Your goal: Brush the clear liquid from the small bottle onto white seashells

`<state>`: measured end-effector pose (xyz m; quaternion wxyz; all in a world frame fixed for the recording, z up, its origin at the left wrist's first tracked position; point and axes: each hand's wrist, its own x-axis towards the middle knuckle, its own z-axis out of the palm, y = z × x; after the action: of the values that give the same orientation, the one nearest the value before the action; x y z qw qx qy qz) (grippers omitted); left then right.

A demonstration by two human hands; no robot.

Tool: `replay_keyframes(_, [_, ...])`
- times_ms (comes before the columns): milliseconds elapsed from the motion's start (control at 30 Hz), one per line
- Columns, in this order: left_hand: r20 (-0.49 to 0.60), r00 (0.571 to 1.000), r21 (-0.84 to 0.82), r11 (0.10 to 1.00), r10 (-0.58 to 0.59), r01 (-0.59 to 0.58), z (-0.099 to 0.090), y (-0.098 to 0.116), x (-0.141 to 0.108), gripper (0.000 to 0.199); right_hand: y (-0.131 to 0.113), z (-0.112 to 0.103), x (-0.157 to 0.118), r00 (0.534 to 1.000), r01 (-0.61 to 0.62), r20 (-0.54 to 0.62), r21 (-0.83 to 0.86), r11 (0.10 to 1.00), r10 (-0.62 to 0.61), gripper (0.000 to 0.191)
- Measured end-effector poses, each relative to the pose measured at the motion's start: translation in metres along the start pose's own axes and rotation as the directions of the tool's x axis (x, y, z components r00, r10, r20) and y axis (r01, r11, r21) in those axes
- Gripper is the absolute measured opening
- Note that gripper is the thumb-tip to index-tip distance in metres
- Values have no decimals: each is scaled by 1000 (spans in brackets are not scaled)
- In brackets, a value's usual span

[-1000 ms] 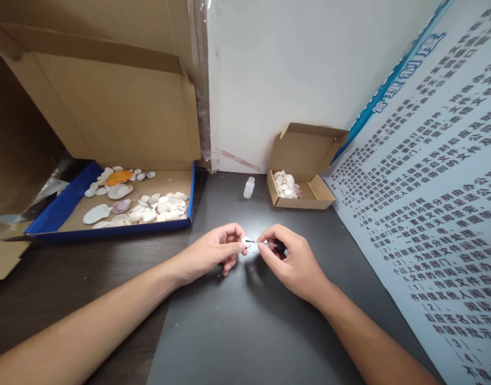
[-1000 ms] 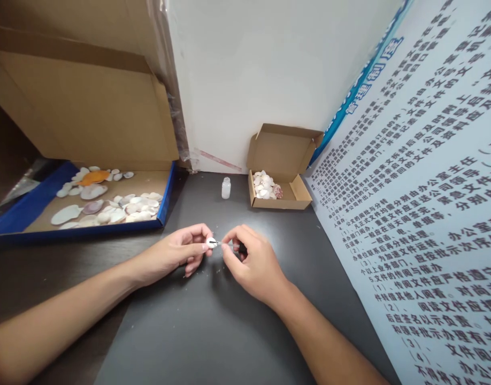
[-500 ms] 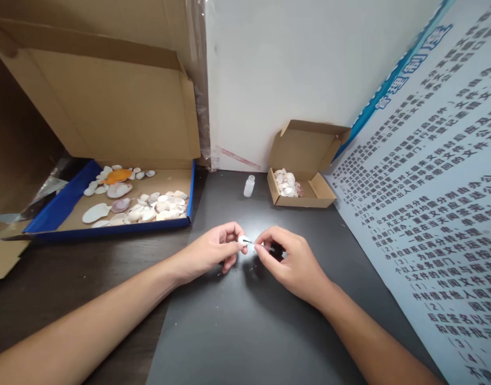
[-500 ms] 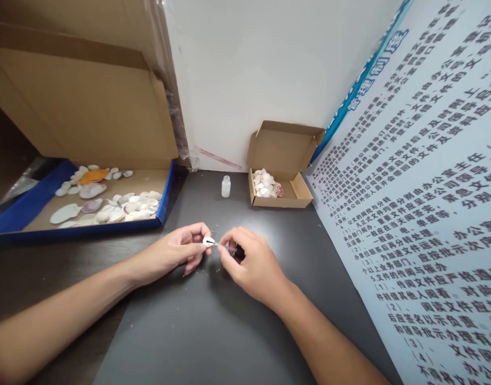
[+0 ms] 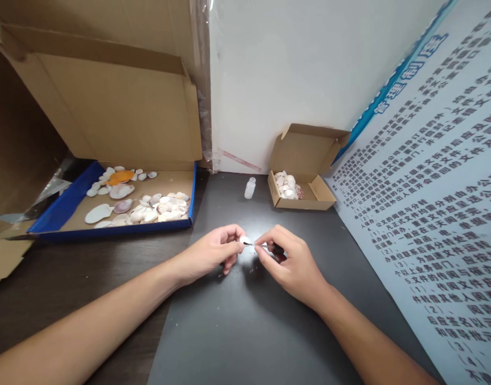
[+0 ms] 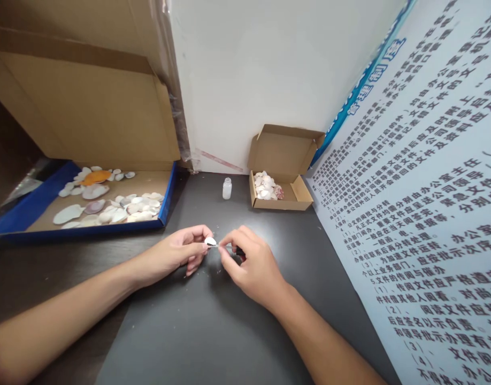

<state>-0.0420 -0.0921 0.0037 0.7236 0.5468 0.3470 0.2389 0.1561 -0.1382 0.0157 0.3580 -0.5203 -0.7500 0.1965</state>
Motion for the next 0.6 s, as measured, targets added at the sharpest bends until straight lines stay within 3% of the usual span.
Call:
replay_keyframes(133, [-3,1000,-11,1000,-3,3,0,-1,1,19,2,-2,0,996,-49,-72,-36,998,46,8])
replay_keyframes(233, [2,1000,-24,1000,-3,3,0,0,0,19,4,-4,2,999,-30,-25,-46,998,29,8])
replay_keyframes(400, [-50,999,-30,1000,-3,1,2,0,-1,19,7,-5,5,991,-128,-32,-62,990,127,10])
replay_keyframes(600, [-79,996,-49,998,39,-43,1,-1,0,25,1,-3,1,990,-104,98,17,994,102,14])
